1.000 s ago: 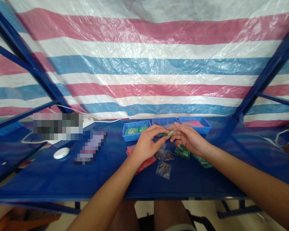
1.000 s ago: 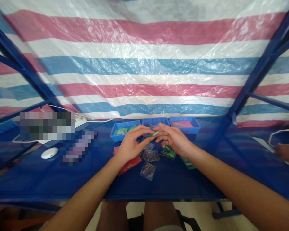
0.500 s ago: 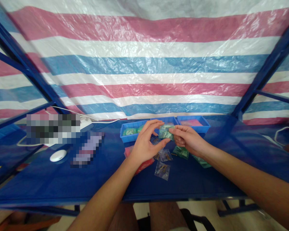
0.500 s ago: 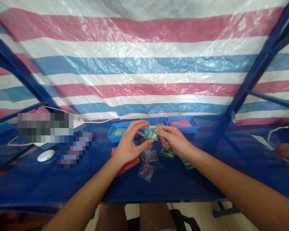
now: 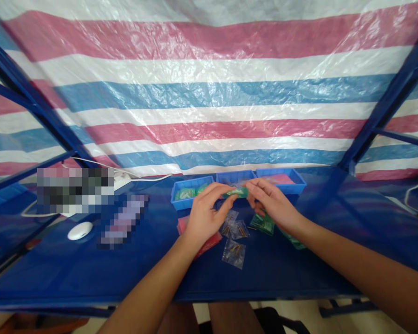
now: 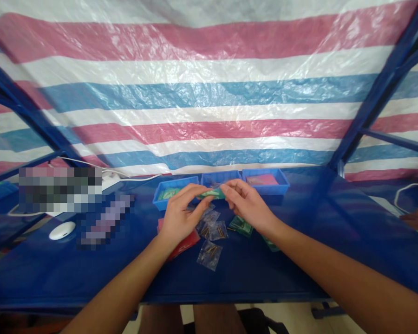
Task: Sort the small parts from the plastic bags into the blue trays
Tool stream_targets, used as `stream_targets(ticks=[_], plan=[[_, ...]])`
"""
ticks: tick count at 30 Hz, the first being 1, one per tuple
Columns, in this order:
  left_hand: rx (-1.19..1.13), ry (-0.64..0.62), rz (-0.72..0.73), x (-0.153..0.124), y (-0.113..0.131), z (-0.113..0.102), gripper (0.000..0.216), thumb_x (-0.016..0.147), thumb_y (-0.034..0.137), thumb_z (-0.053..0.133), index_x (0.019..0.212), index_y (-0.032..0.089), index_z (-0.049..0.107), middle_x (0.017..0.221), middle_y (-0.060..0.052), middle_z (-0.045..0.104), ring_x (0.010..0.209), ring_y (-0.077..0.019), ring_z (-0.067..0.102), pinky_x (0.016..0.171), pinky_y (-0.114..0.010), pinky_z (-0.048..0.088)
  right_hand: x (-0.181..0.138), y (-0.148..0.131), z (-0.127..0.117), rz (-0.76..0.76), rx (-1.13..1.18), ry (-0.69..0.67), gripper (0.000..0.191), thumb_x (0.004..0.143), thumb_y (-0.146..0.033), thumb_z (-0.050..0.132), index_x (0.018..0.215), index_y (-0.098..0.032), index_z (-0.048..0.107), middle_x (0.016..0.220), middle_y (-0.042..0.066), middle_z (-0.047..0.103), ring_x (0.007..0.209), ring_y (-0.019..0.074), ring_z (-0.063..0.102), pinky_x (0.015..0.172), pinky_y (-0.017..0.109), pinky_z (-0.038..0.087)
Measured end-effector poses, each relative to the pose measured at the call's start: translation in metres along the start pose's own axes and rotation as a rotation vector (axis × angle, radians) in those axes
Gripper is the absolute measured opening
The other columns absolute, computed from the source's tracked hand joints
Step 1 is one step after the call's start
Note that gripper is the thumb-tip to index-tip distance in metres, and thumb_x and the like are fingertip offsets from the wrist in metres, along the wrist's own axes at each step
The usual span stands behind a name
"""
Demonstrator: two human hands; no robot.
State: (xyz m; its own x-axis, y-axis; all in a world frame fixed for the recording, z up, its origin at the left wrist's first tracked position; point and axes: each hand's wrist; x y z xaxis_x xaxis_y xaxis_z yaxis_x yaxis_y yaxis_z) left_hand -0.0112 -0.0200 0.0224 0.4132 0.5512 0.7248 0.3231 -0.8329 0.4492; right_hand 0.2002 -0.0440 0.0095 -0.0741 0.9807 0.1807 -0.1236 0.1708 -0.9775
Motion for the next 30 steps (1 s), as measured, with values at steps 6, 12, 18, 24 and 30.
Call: stream_targets(ticks=[6,12,18,24,30], plan=[[0.004,0.005,-0.204,-0.005,-0.005,0.003,0.036,0.096,0.035,0.074,0.13,0.026,0.068,0.091,-0.001,0.074,0.076,-0.0156,0.068,0.078,-0.03,0.055,0.001,0.007,-0.001,-0.163,-0.099,-0.063,0.029,0.088,-0.045,0.083,0.106,-0.024,0.074,0.099,0.002,0.074,0.086,0.0168,0.067,0.078,0.029,0.054],[-0.064,-0.028,-0.226,-0.005,-0.011,0.006,0.047,0.096,0.035,0.073,0.14,0.025,0.059,0.108,-0.006,0.074,0.083,-0.0171,0.07,0.078,-0.032,0.059,0.004,0.016,-0.002,-0.134,-0.088,-0.043,0.028,0.088,-0.041,0.082,0.108,-0.024,0.071,0.095,0.002,0.077,0.084,0.0183,0.07,0.078,0.032,0.053],[0.03,-0.047,-0.03,0.0,-0.001,0.0,0.056,0.084,0.037,0.086,0.135,0.027,0.065,0.147,-0.013,0.059,0.133,-0.0311,0.058,0.106,-0.047,0.055,0.008,0.004,-0.006,-0.065,-0.031,0.037,0.055,0.087,-0.04,0.083,0.136,-0.028,0.061,0.076,-0.005,0.069,0.065,0.0142,0.06,0.064,0.028,0.047],[0.075,-0.065,0.095,-0.003,-0.011,0.001,0.026,0.098,0.015,0.067,0.121,0.026,0.073,0.124,-0.006,0.073,0.116,-0.0213,0.066,0.103,-0.041,0.052,0.005,0.001,-0.005,-0.01,-0.087,-0.034,0.031,0.093,-0.049,0.075,0.104,-0.02,0.077,0.085,0.003,0.074,0.07,0.016,0.063,0.062,0.029,0.05],[0.154,0.061,-0.079,-0.004,-0.013,-0.004,0.029,0.098,0.026,0.069,0.127,0.024,0.069,0.106,-0.005,0.074,0.096,-0.0194,0.067,0.089,-0.034,0.055,0.003,0.008,-0.003,-0.06,-0.16,-0.08,0.042,0.102,-0.058,0.058,0.116,-0.02,0.071,0.091,0.006,0.075,0.078,0.02,0.069,0.062,0.031,0.054]])
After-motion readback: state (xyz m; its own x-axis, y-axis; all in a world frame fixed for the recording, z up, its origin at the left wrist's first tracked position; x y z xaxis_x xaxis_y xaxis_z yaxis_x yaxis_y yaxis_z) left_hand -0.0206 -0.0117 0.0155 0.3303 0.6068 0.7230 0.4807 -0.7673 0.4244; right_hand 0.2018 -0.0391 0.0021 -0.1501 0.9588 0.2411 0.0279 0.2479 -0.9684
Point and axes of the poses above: each hand's wrist, its own x-axis towards the middle knuckle, its own z-axis out of the palm, y = z × x
